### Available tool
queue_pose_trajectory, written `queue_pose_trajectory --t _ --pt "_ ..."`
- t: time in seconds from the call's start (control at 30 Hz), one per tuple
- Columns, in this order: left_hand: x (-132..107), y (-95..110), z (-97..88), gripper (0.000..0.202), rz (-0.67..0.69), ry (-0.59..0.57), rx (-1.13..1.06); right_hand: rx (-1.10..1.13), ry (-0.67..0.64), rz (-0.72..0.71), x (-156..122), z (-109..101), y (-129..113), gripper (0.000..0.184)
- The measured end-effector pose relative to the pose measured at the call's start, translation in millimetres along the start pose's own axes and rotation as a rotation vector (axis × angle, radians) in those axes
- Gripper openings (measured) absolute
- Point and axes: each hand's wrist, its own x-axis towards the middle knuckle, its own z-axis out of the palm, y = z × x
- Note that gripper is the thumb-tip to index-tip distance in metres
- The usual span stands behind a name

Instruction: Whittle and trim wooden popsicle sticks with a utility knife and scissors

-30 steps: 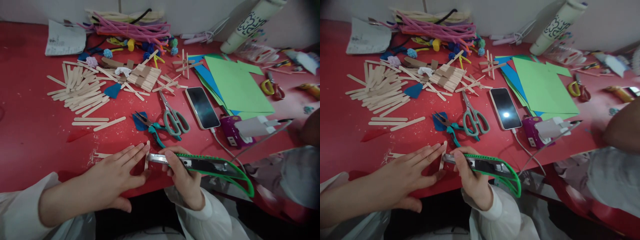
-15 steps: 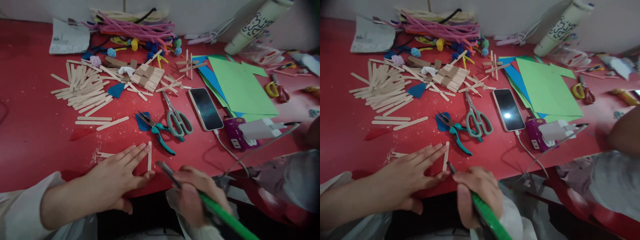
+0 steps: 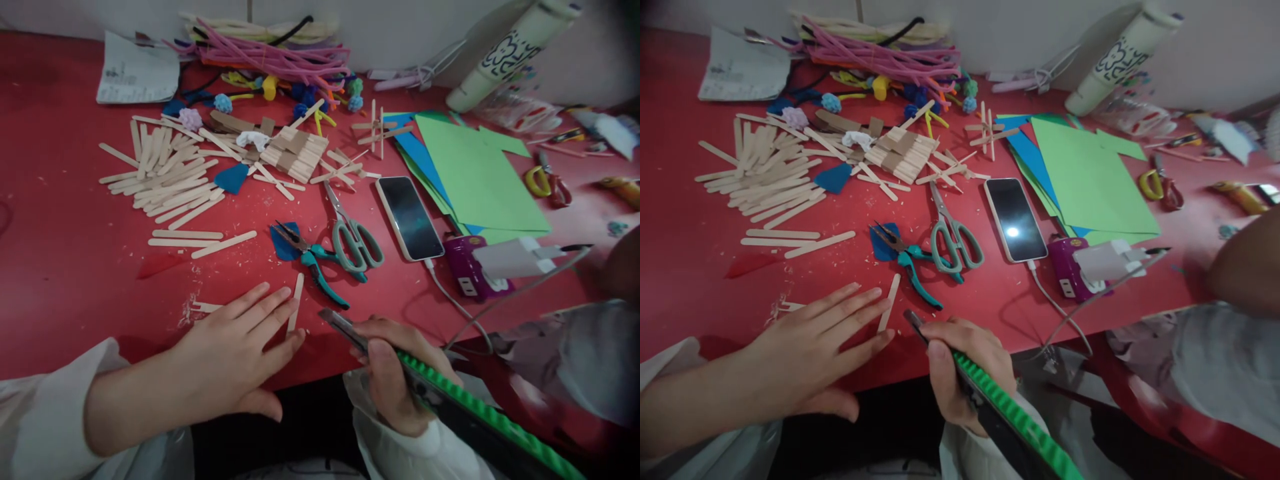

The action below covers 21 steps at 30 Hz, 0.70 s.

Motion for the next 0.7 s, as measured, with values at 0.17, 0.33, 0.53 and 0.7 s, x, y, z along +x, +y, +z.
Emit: queue_pose_trajectory --t 0.17,0.33,0.53,0.7 --pt "-0.2 -3.3 -0.7 0.076 0.001 -0.01 -0.01 0.015 -0.05 -0.044 4.6 2.4 1.3 0.011" --pt "-2.2 1.6 -8.7 0.068 -0.044 0.014 0.053 -0.032 -0.025 -0.145 7.0 5.5 2.8 0.011" --pt "-8.8 24.5 -2.5 0.051 -0.093 0.017 0.096 -0.006 -0.071 -0.233 11.8 7.9 2.7 0.011" --pt "-17.2 23.3 1.1 0.047 -0.066 0.034 0.067 -0.035 -0.113 -0.269 16.8 8.7 5.7 0.01"
